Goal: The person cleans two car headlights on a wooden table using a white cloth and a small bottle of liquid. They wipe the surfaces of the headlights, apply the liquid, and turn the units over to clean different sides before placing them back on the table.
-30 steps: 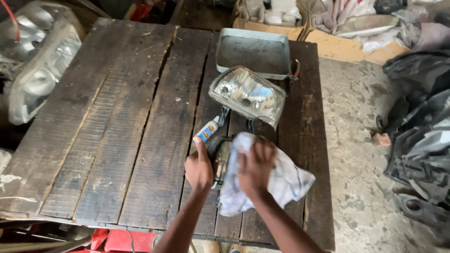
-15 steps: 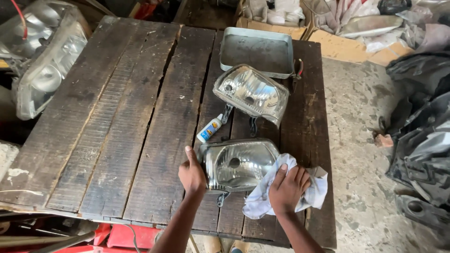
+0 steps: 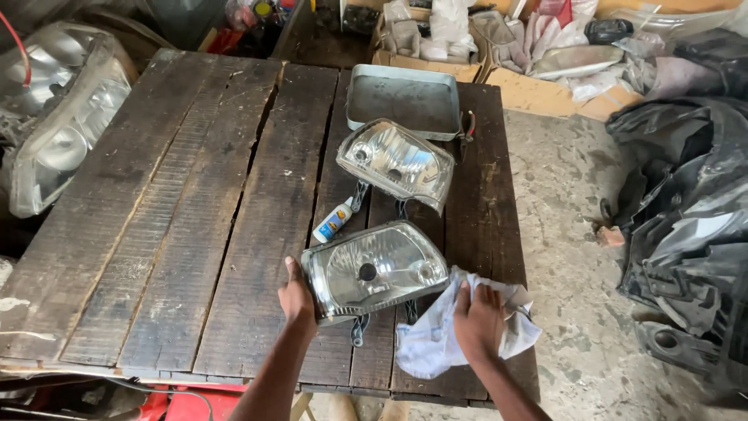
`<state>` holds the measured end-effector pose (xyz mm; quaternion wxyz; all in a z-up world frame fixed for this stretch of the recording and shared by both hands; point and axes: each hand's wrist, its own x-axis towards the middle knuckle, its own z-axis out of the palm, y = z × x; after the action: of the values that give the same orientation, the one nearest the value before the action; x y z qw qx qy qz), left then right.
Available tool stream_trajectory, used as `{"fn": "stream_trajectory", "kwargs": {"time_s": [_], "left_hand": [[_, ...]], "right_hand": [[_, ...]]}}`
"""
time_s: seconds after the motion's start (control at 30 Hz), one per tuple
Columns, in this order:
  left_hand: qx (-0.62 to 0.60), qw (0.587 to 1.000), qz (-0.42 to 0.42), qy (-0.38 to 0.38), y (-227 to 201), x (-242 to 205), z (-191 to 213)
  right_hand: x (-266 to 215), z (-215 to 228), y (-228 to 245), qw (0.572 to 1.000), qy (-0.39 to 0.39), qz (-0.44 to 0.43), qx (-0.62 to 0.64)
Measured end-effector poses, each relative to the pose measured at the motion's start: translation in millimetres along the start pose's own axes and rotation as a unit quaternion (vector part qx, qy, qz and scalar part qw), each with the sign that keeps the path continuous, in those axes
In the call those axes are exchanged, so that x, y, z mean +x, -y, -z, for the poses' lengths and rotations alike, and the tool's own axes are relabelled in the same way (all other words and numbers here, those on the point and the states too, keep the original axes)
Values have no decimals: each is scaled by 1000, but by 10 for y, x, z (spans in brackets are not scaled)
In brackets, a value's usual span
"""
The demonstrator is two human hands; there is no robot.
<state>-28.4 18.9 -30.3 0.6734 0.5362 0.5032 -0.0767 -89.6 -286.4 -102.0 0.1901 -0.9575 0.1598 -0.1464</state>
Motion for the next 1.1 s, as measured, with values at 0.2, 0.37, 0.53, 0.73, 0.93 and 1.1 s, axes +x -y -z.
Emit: {"fn": "stream_trajectory", "kwargs": {"time_s": [0.2,0.37,0.53,0.73,0.93,1.1], "left_hand": [[-56,997,-49,15,135,150,-1],[32,987,-151,48,258,343,-26],[106,977,-183,29,-77,329,202],[28,975,-204,88,-890,176,585],[-4,979,-205,4,-1250,667,765],[13,978,-208,-21,-1426,1046,864]], "right_hand": [[408,715,648,945,126,-216,211],[429,800,946,879,215,-307,296],[341,593,1094,873,165,-312,335],[451,541,1806,782,158,-314,515],[391,407,1881,778,178,-338,499],[280,356,1593,728,195,-329,569]]}}
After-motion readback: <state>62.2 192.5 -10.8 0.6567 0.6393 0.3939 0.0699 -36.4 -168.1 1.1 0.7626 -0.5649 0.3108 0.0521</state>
